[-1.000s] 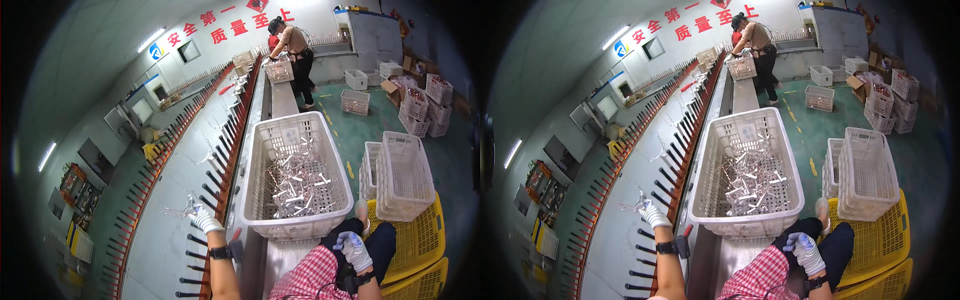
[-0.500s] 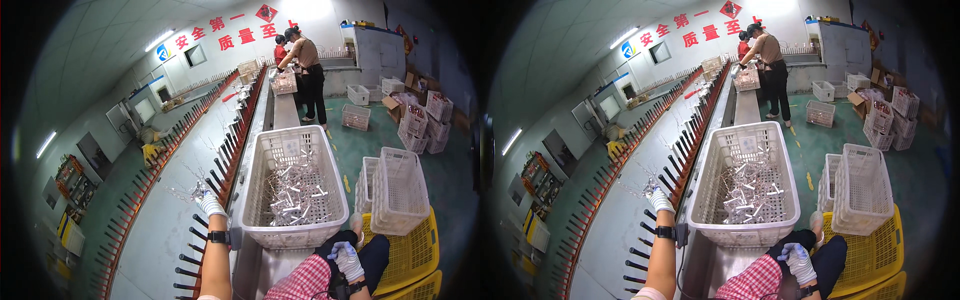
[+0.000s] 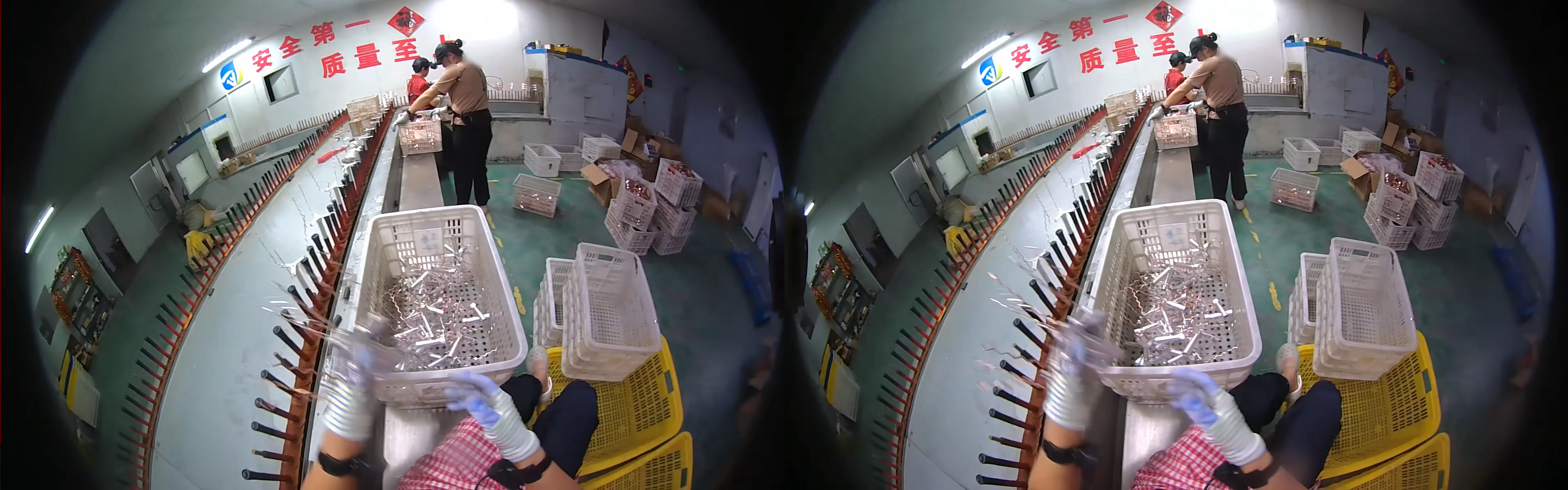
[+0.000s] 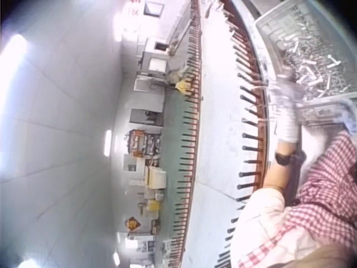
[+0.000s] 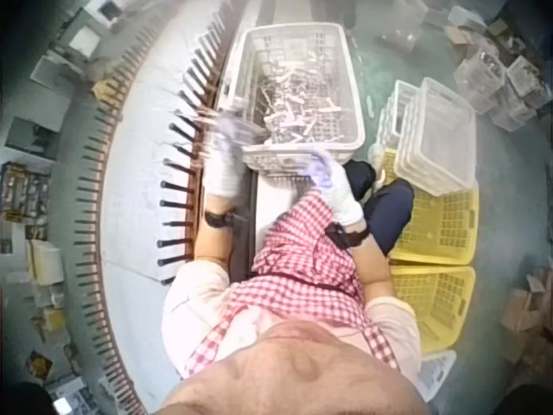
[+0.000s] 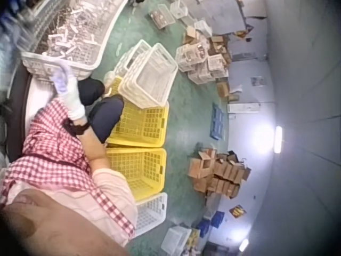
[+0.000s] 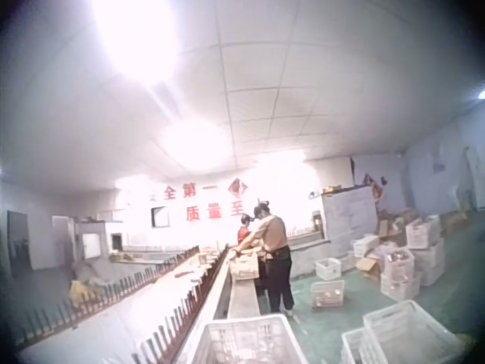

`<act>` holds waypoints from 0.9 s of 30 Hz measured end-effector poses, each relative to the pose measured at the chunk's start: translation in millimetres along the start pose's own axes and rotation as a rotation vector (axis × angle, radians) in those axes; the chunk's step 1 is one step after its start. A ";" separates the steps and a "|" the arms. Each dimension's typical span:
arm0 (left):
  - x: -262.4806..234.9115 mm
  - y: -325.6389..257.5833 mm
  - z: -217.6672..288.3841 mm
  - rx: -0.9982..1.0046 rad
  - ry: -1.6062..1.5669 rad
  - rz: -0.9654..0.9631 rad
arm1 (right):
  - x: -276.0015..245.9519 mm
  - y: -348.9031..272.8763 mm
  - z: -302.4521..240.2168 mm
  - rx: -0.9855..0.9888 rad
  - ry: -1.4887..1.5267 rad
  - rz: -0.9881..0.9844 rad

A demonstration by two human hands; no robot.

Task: Sorting and stacking star-shaped metal parts from a conveyor belt into crates.

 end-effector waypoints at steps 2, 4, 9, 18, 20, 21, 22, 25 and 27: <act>26.9 -21.0 -33.7 0.005 0.081 -0.062 | 39.1 5.3 -7.3 0.037 0.136 -0.080; 61.5 -44.2 -32.3 -0.062 -0.081 -0.150 | 35.6 4.2 0.6 -0.017 0.096 0.023; 92.3 -49.9 -78.0 -0.434 -0.300 -0.178 | -12.3 12.7 15.1 -0.104 0.245 0.317; 62.6 -59.6 -76.0 -0.344 -0.136 -0.196 | -17.2 206.8 -60.7 -0.217 -0.547 0.231; 55.4 -59.2 -73.1 -0.332 -0.109 -0.123 | -20.8 236.4 -47.8 -0.210 -0.784 0.221; 51.3 -61.9 -76.7 -0.330 -0.109 -0.125 | -19.9 240.2 -36.8 -0.198 -0.828 0.153; 40.1 -62.7 -81.2 -0.266 -0.050 -0.100 | -14.7 241.5 -25.4 -0.184 -0.869 0.076; 3.6 -62.7 -83.4 -0.195 0.052 -0.001 | -8.2 196.6 4.6 -0.108 -1.125 -0.076; -24.0 -62.9 -75.7 -0.150 0.072 0.134 | -5.2 157.5 17.6 -0.071 -1.338 -0.189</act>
Point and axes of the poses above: each hand's wrist, its own y-axis towards the middle knuckle, its own x-axis out of the palm, z = x × y, the point moved 7 cm from there along y, towards the middle knuckle, and after that the axes turned 9 degrees about z, right-handed, at the moved point
